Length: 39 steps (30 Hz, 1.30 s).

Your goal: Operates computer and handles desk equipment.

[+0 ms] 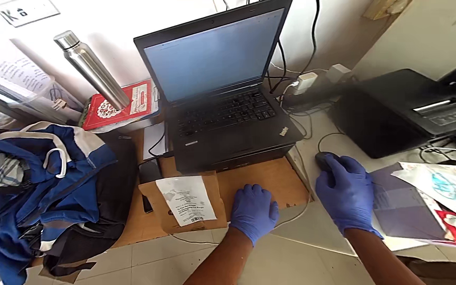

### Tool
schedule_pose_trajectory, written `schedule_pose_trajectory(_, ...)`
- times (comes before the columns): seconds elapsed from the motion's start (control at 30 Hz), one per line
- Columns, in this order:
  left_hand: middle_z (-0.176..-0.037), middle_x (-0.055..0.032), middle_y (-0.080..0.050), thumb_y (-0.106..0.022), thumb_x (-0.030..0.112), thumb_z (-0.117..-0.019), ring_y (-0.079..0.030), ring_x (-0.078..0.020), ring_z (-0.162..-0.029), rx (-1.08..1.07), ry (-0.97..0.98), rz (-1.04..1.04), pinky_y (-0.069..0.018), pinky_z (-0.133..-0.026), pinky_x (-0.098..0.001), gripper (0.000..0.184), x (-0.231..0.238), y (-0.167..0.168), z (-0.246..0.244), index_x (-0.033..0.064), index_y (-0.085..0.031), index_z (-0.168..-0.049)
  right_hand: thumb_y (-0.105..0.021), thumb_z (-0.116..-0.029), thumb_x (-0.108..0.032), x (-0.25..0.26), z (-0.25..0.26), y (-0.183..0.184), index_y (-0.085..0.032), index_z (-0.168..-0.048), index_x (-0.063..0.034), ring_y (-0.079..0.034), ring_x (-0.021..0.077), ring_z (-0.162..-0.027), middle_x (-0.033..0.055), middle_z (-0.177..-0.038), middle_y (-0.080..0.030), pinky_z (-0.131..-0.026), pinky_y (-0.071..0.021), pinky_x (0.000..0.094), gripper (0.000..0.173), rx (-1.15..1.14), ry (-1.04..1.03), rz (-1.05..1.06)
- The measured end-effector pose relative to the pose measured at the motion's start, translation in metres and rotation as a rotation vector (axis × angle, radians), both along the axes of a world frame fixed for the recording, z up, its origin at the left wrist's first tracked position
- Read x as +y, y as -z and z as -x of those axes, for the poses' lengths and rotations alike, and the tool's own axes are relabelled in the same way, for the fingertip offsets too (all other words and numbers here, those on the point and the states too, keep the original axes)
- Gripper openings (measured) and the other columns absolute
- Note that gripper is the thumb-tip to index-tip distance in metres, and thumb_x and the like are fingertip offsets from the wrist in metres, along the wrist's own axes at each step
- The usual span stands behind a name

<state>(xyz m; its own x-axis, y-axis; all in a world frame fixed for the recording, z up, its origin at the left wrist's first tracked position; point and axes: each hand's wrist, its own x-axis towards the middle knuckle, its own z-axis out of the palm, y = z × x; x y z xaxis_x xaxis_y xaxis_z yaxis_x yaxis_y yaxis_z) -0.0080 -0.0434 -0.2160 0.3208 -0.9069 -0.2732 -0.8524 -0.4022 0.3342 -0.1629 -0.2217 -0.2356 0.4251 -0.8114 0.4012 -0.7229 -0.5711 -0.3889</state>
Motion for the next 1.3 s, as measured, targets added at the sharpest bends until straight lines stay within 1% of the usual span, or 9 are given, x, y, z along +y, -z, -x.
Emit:
schedule_pose_trajectory(0.07, -0.114, -0.0098, -0.068, -0.042, 0.044, -0.1026, -0.063, -0.0284, -0.114, 0.006, 0.005, 0.010, -0.0527, -0.091, -0.0472, 0.044, -0.0001, -0.0013, 0.0004, 0.0111, -0.071, -0.111, -0.056, -0.0937, -0.015, -0.0011, 0.0015, 0.0005, -0.066, -0.134, -0.0087, -0.052, 0.0505, -0.129, 0.0292, -0.140, -0.054, -0.103, -0.0406, 0.0701, 0.042, -0.003, -0.017, 0.006)
schedule_pose_trajectory(0.33, -0.114, -0.0097, -0.067, -0.041, 0.043, -0.1031, -0.062, -0.0291, -0.114, 0.011, 0.006, 0.004, -0.0524, -0.091, -0.0471, 0.044, -0.0010, -0.0014, 0.0011, 0.0110, -0.071, -0.110, -0.057, -0.0919, -0.019, -0.0008, 0.0019, 0.0007, -0.067, -0.132, -0.0090, -0.052, 0.0511, -0.128, 0.0289, -0.139, -0.054, -0.102, -0.0400, 0.0696, 0.043, -0.015, -0.043, 0.003)
schedule_pose_trajectory(0.43, -0.113, -0.0091, -0.067, -0.041, 0.043, -0.1031, -0.062, -0.0283, -0.113, 0.003, 0.006, 0.013, -0.0527, -0.090, -0.0469, 0.044, -0.0005, 0.0003, 0.0014, 0.0116, -0.071, -0.110, -0.056, -0.0926, -0.018, -0.0018, 0.0024, 0.0015, -0.067, -0.133, -0.0077, -0.051, 0.0513, -0.128, 0.0298, -0.138, -0.054, -0.103, -0.0394, 0.0695, 0.043, -0.016, -0.044, 0.005)
schedule_pose_trajectory(0.73, -0.113, -0.0090, -0.068, -0.041, 0.043, -0.1031, -0.062, -0.0282, -0.113, 0.004, 0.012, 0.019, -0.0526, -0.089, -0.0460, 0.044, -0.0006, -0.0012, 0.0014, 0.0116, -0.071, -0.110, -0.055, -0.0928, -0.020, -0.0015, 0.0028, 0.0023, -0.066, -0.134, -0.0094, -0.051, 0.0507, -0.129, 0.0288, -0.140, -0.053, -0.103, -0.0397, 0.0692, 0.044, -0.018, -0.045, 0.000)
schedule_pose_trajectory(0.97, -0.110, -0.0086, -0.068, -0.042, 0.042, -0.1028, -0.063, -0.0277, -0.111, -0.008, 0.005, 0.028, -0.0529, -0.088, -0.0450, 0.042, -0.0001, 0.0008, 0.0021, 0.0122, -0.071, -0.108, -0.057, -0.0914, -0.022, -0.0015, 0.0028, 0.0036, -0.068, -0.132, -0.0090, -0.052, 0.0506, -0.126, 0.0291, -0.138, -0.055, -0.102, -0.0407, 0.0679, 0.044, -0.028, -0.079, 0.016)
schedule_pose_trajectory(1.13, -0.111, -0.0087, -0.068, -0.044, 0.043, -0.1024, -0.063, -0.0277, -0.111, 0.007, -0.004, 0.033, -0.0529, -0.088, -0.0460, 0.042, 0.0000, -0.0004, 0.0019, 0.0122, -0.071, -0.109, -0.057, -0.0920, -0.022, -0.0013, 0.0036, 0.0034, -0.067, -0.133, -0.0089, -0.052, 0.0513, -0.127, 0.0297, -0.138, -0.054, -0.102, -0.0407, 0.0690, 0.044, -0.027, -0.098, 0.017)
schedule_pose_trajectory(1.3, -0.111, -0.0084, -0.068, -0.043, 0.042, -0.1025, -0.062, -0.0277, -0.111, 0.010, 0.003, 0.035, -0.0527, -0.088, -0.0455, 0.041, -0.0008, 0.0000, 0.0018, 0.0124, -0.071, -0.109, -0.057, -0.0916, -0.023, -0.0010, 0.0036, 0.0033, -0.068, -0.132, -0.0089, -0.052, 0.0509, -0.126, 0.0289, -0.137, -0.055, -0.102, -0.0408, 0.0681, 0.044, -0.033, -0.094, 0.018)
